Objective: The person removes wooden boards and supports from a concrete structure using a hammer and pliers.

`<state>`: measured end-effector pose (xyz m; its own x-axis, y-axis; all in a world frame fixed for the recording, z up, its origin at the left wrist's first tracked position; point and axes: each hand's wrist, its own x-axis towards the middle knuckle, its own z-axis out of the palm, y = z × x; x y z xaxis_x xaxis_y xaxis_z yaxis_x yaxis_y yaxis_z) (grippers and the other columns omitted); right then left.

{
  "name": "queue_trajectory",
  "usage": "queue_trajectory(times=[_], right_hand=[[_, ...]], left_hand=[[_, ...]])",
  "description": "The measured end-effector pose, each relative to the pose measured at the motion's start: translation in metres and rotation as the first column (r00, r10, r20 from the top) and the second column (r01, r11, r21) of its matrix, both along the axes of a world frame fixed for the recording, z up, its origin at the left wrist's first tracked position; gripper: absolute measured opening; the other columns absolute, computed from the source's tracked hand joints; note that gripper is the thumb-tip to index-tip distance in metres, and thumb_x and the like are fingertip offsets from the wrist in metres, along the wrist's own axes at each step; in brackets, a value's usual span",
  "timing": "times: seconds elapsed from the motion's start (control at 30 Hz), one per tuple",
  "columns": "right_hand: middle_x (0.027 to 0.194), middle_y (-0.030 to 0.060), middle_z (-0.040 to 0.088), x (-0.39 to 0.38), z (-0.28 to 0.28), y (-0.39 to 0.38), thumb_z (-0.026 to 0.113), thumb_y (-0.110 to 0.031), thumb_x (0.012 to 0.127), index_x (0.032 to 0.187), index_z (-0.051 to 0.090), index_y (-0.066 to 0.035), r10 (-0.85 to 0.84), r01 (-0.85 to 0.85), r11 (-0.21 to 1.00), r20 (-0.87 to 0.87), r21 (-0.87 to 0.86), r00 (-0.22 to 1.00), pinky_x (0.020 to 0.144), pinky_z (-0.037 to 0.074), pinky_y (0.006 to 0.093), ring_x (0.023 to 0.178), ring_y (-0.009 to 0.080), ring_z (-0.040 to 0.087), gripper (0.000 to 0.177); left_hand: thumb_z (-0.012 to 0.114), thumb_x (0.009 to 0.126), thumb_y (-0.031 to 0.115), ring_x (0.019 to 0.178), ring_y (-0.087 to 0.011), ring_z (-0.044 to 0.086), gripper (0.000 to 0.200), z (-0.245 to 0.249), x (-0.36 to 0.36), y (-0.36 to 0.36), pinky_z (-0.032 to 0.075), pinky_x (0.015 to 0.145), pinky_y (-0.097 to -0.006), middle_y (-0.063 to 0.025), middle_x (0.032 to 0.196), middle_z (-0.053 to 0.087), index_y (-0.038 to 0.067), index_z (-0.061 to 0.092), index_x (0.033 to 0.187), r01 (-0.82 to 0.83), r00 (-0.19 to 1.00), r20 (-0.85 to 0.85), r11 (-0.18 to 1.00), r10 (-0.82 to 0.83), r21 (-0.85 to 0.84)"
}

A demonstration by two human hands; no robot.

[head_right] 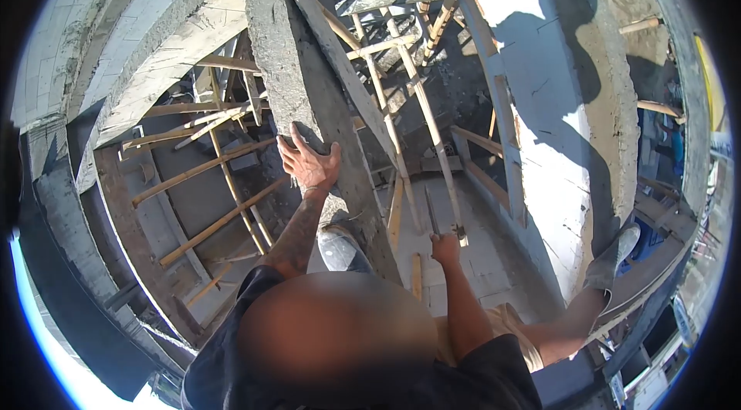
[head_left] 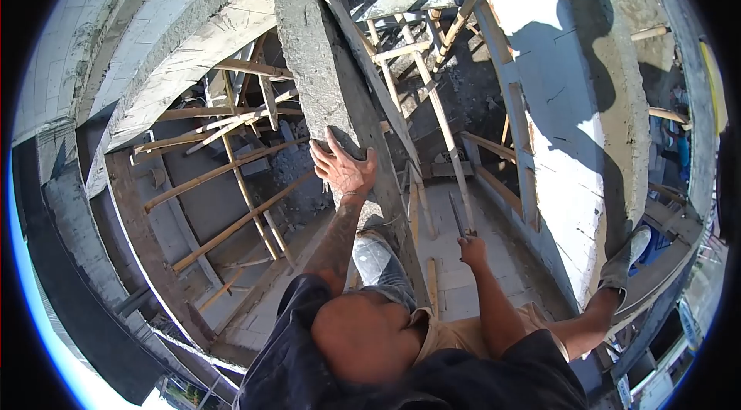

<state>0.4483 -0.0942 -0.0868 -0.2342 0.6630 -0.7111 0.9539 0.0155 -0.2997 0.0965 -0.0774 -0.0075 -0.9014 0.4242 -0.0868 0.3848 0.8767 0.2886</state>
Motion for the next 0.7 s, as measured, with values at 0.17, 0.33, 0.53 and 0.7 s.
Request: queue_trajectory(times=[0.17,0.33,0.53,0.7], right_hand=[[0.064,0.0228,0.057,-0.025,0.044,0.052,0.054,-0.032,0.079,0.069,0.062,0.003,-0.231,0.221,0.960,-0.043,-0.171,0.972,0.061,0.043,0.0437,0.067,0.0386,0.058,0.038],[0.064,0.0266,0.055,-0.025,0.043,0.051,0.052,-0.027,0.082,0.067,0.056,0.007,-0.074,0.087,0.991,-0.132,0.102,0.988,0.060,0.041,0.0455,0.063,0.0409,0.056,0.038],[0.059,0.0194,0.052,-0.105,0.079,0.049,0.049,-0.024,0.083,0.074,0.054,0.003,-0.118,0.176,0.980,-0.434,0.096,0.893,0.054,0.039,0.0402,0.059,0.0399,0.052,0.029],[0.061,0.0221,0.051,-0.234,0.075,0.089,0.049,-0.025,0.083,0.076,0.054,0.002,-0.081,0.149,0.988,-0.675,0.044,0.733,0.054,0.038,0.0414,0.059,0.0401,0.052,0.028]], left_hand=[[0.066,0.062,0.036,0.125,-0.0424,0.014,0.088,0.013,-0.009,0.010,0.018,0.096,-0.0552,-0.0275,0.133,0.015,0.008,0.022,0.133,0.064,0.995,-0.083,0.997,-0.061,0.041],[0.067,0.062,0.037,0.115,-0.0391,0.028,0.077,0.015,-0.062,0.072,0.024,0.094,-0.0506,-0.0233,0.120,0.031,0.005,0.034,0.124,0.313,0.855,0.226,0.811,-0.468,0.494],[0.065,0.066,0.046,0.115,-0.0387,0.030,0.078,-0.004,-0.108,0.080,0.024,0.095,-0.0482,-0.0246,0.120,0.033,0.004,0.034,0.124,-0.183,0.958,-0.179,0.958,0.225,0.222],[0.058,0.067,0.060,0.117,-0.0338,0.032,0.090,-0.018,-0.096,0.069,0.032,0.093,-0.0477,-0.0191,0.121,0.037,0.003,0.028,0.130,-0.191,0.975,-0.084,0.967,0.207,0.170]])
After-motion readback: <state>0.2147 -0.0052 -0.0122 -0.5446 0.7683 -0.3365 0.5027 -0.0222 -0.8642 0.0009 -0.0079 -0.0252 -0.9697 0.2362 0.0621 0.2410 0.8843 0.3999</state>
